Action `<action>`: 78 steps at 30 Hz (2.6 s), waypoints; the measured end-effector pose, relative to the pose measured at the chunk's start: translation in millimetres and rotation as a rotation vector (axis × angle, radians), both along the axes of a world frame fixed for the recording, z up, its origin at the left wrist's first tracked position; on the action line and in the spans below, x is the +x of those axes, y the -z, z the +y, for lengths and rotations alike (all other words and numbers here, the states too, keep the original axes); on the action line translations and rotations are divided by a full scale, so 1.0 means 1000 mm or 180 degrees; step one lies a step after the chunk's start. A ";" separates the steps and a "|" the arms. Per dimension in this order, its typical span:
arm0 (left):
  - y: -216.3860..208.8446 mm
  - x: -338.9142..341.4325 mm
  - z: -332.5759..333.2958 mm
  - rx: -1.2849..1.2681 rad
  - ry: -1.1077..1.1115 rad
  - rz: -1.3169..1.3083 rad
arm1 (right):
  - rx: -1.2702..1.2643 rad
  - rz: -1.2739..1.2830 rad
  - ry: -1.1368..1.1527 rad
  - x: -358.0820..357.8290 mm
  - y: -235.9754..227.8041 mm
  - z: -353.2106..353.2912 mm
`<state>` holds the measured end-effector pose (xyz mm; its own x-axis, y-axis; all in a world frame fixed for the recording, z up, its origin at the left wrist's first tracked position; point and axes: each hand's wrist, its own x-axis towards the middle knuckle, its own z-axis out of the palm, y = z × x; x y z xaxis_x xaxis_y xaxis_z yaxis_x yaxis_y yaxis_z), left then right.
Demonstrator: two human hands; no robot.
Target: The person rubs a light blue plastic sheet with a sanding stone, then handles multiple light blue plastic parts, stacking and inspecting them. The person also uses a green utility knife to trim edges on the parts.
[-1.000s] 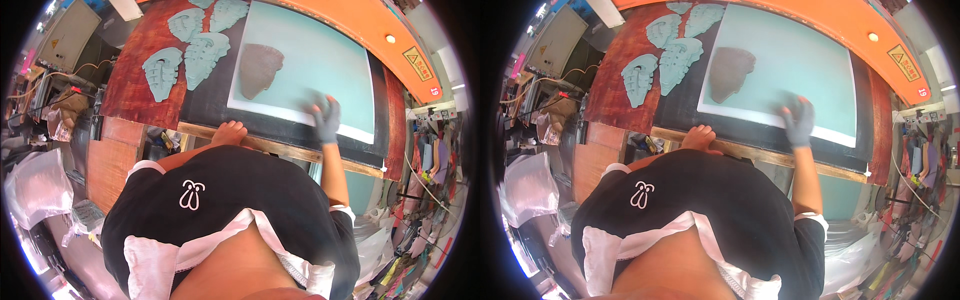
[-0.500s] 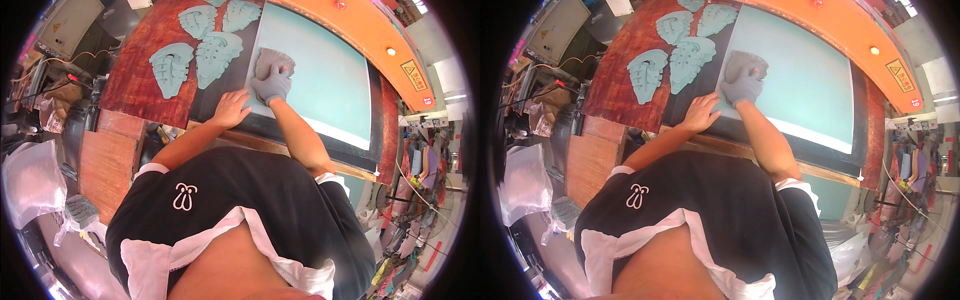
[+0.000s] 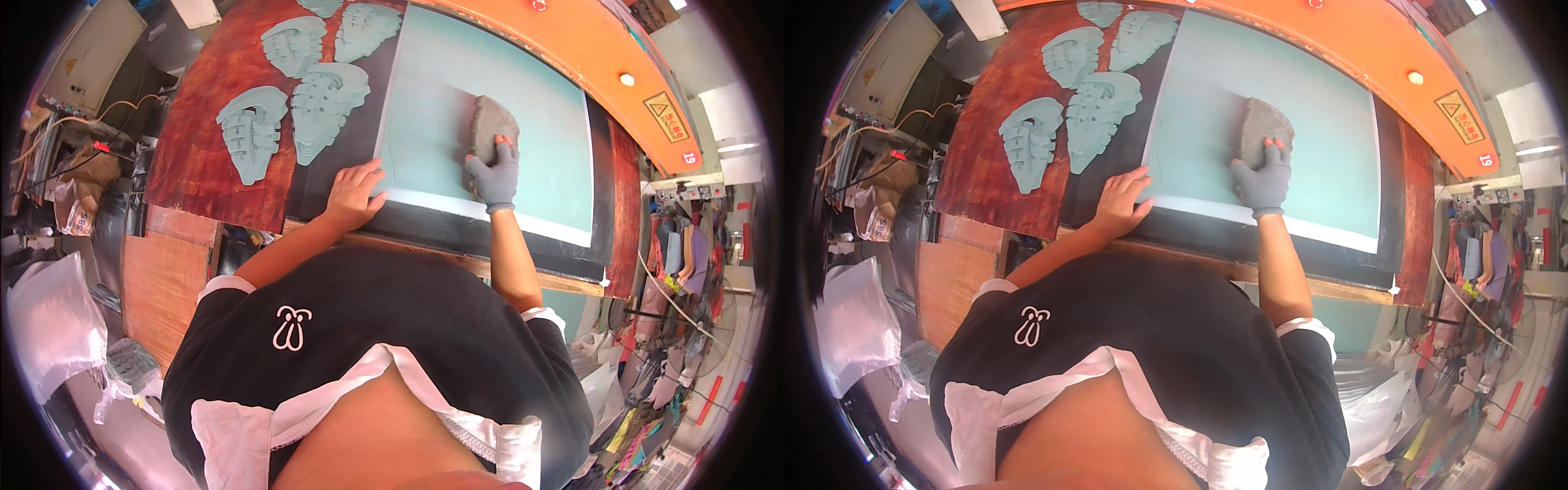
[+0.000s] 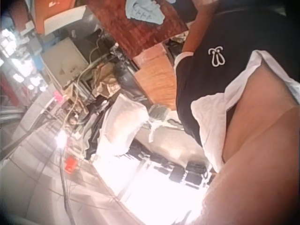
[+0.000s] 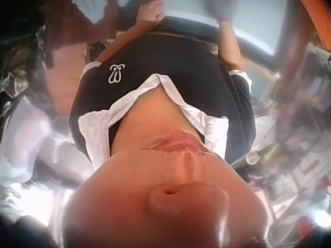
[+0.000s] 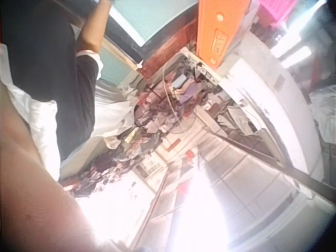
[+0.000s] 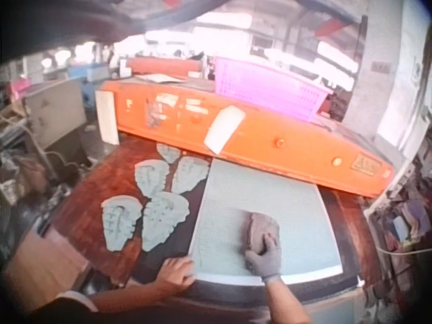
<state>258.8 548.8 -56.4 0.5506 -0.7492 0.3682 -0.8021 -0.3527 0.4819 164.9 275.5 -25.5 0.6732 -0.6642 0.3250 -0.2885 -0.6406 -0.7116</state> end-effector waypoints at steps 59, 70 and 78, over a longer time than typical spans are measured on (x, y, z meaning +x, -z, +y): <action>0.020 -0.027 -0.094 0.0389 0.0511 -0.0643 | -0.1783 -0.0358 -0.0347 -0.038 0.049 -0.037; 0.023 -0.020 -0.099 0.0288 0.0514 -0.0728 | -0.1725 -0.0249 -0.0387 -0.031 0.044 -0.043; 0.008 -0.028 -0.088 0.0443 0.0578 -0.0647 | -0.1556 -0.0303 -0.0536 -0.038 0.043 -0.048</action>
<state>231.0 460.9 -64.0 0.3285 -0.8797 0.3439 -0.9332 -0.2461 0.2620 127.2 227.2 -68.2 0.7099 -0.3048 0.6349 -0.1014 -0.9363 -0.3361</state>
